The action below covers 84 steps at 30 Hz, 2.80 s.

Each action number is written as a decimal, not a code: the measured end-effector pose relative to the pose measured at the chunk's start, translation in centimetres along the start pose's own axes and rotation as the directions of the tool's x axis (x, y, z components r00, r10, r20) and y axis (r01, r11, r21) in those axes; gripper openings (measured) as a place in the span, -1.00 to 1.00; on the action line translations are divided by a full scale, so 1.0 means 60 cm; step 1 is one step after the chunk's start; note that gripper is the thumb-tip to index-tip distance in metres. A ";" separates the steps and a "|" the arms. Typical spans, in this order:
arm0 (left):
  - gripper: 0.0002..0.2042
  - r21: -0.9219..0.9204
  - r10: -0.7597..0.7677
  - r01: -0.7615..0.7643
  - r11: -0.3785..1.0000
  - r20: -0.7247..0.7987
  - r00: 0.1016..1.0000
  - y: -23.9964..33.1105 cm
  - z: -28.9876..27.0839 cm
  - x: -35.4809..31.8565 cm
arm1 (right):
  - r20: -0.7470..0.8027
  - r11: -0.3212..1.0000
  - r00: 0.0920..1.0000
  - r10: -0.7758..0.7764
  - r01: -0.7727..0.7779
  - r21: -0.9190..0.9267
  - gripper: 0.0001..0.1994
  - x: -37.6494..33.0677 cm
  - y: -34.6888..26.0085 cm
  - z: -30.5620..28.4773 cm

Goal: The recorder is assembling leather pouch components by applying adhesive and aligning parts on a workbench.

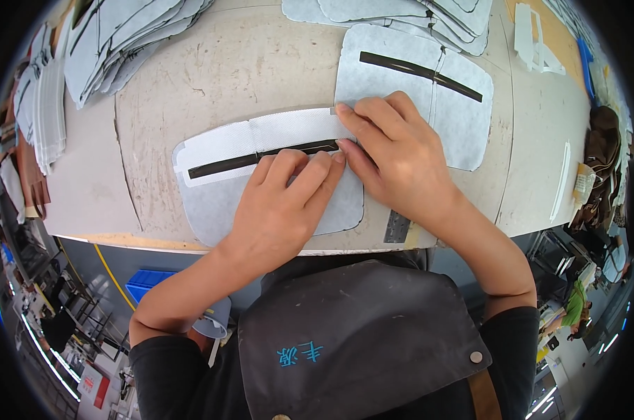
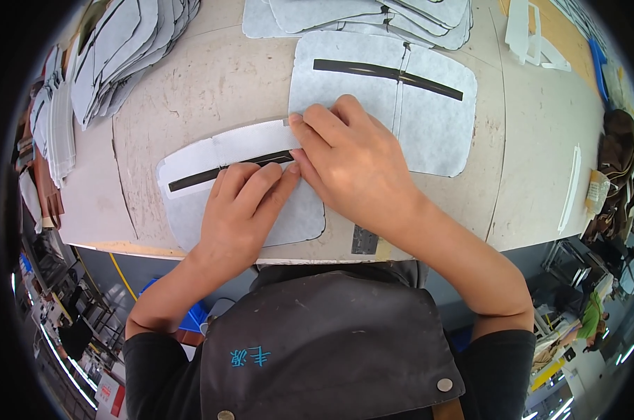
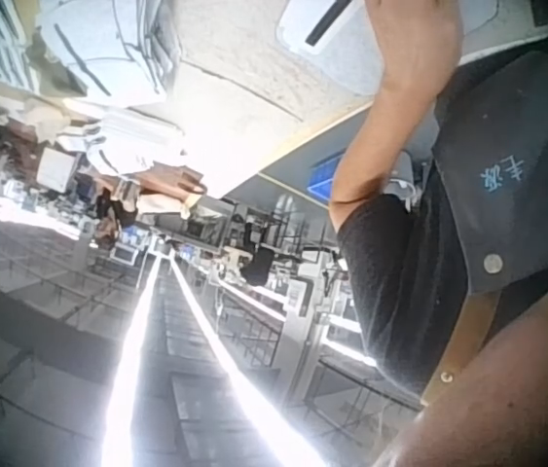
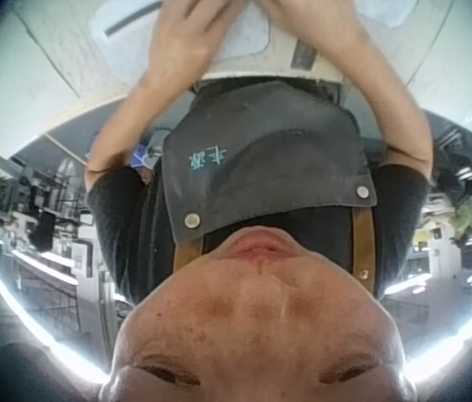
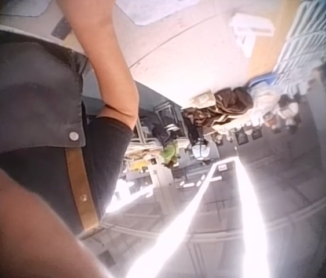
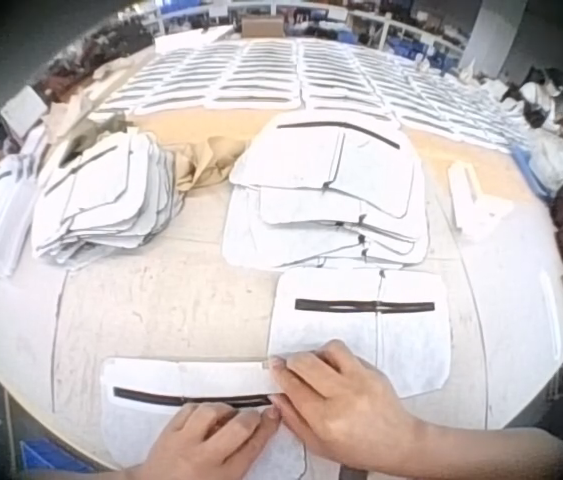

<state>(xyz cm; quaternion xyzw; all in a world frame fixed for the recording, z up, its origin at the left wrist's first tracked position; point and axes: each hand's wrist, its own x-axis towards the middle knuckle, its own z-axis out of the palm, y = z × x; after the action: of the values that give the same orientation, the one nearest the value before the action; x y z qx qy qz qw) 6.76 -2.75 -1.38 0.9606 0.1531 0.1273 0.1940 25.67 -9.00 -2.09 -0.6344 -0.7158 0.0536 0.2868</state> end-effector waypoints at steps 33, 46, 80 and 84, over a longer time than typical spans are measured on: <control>-0.65 -0.186 -0.087 0.046 0.982 -0.221 0.971 -0.040 0.011 0.033 | -0.033 1.000 0.999 -0.004 0.004 0.016 -0.66 -0.006 0.002 0.008; -0.67 -0.258 -0.079 0.024 0.966 -0.204 0.976 -0.047 0.010 0.035 | -0.030 0.999 1.000 -0.002 0.003 0.052 -0.53 -0.009 0.005 0.011; -0.57 -0.013 -0.009 0.008 1.000 -0.041 0.999 0.011 0.006 -0.019 | -0.042 1.000 0.999 -0.002 0.003 0.028 -0.64 -0.010 0.002 0.010; -0.60 -0.035 -0.003 0.001 0.999 -0.076 0.997 0.008 0.008 -0.015 | -0.018 1.000 1.000 -0.001 0.002 0.029 -0.60 -0.011 0.001 0.006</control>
<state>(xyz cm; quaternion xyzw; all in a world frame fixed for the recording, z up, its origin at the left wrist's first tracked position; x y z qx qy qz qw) 6.18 -3.66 -1.79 0.9513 0.1590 0.1662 0.2052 25.60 -9.53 -2.63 -0.6301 -0.7128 0.0580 0.3026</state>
